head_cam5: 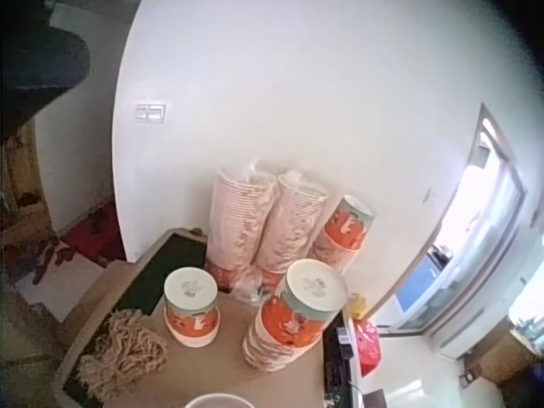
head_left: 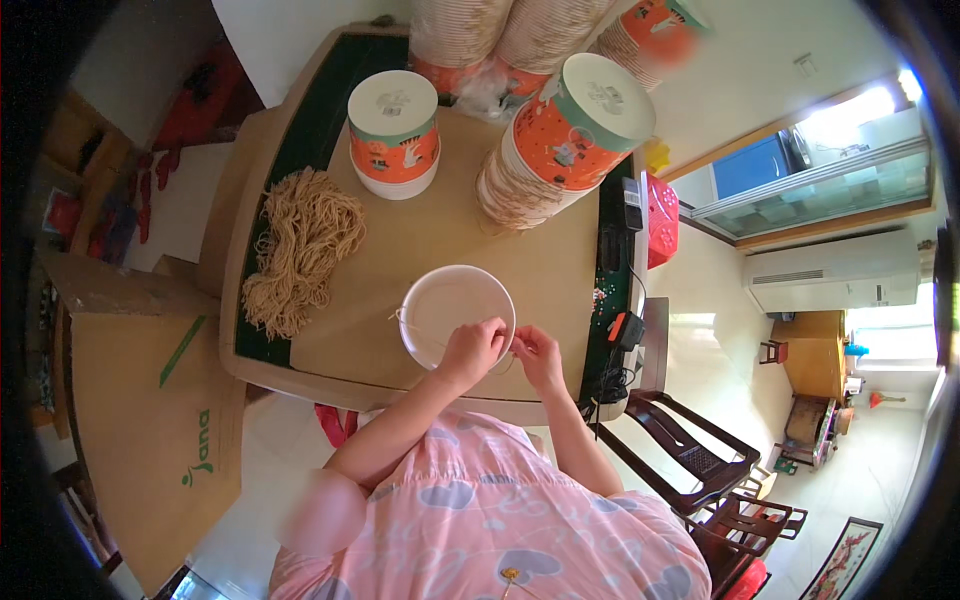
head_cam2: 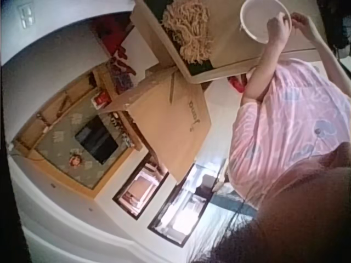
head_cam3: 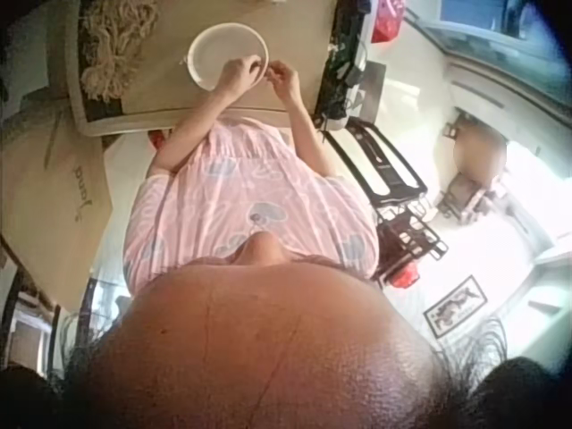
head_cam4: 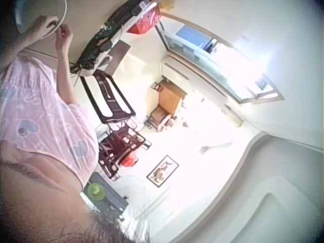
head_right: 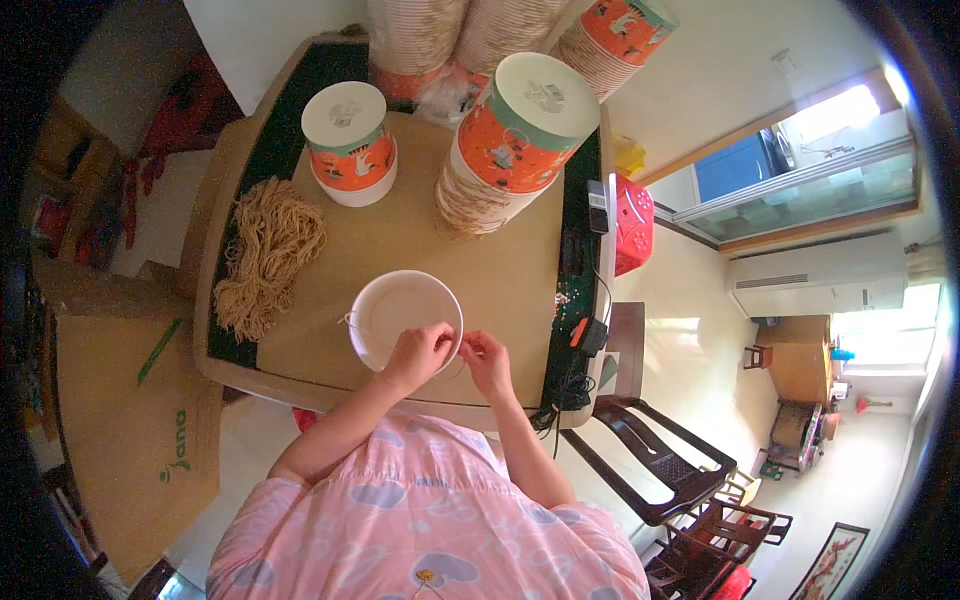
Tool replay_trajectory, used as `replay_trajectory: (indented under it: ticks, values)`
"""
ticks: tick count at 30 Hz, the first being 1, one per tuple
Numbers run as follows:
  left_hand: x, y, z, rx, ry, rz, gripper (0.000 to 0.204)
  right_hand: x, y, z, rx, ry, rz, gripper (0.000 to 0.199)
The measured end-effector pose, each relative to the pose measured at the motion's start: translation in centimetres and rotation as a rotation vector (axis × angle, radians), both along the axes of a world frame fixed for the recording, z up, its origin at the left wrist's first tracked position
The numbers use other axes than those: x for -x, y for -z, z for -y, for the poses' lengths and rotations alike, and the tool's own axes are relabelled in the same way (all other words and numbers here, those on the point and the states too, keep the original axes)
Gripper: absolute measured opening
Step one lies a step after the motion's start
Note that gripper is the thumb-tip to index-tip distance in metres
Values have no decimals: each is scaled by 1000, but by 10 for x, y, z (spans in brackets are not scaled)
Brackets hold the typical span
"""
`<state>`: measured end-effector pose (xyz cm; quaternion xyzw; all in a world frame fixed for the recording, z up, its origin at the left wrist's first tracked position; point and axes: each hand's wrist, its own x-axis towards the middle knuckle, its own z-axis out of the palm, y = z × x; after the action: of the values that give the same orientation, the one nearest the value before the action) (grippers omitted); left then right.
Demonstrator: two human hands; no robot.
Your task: Manually placing bundles of string into paper cups at a workstation.
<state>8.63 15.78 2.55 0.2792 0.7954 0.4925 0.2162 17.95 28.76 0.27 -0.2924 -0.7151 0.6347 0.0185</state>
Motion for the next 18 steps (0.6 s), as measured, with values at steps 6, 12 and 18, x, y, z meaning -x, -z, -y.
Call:
replay_trajectory:
  ticks: [6, 12, 18]
  values:
    - [1, 5, 0, -6, -13, -25, 7, 0, -8, 3, 86, 52, -22, 14]
    - [11, 4, 8, -104, -77, 189, 5, 0, -47, 17, 157, 143, -72, 19]
    - [11, 5, 7, -93, -48, 301, 9, 0, -50, 20, -203, 54, -54, 21]
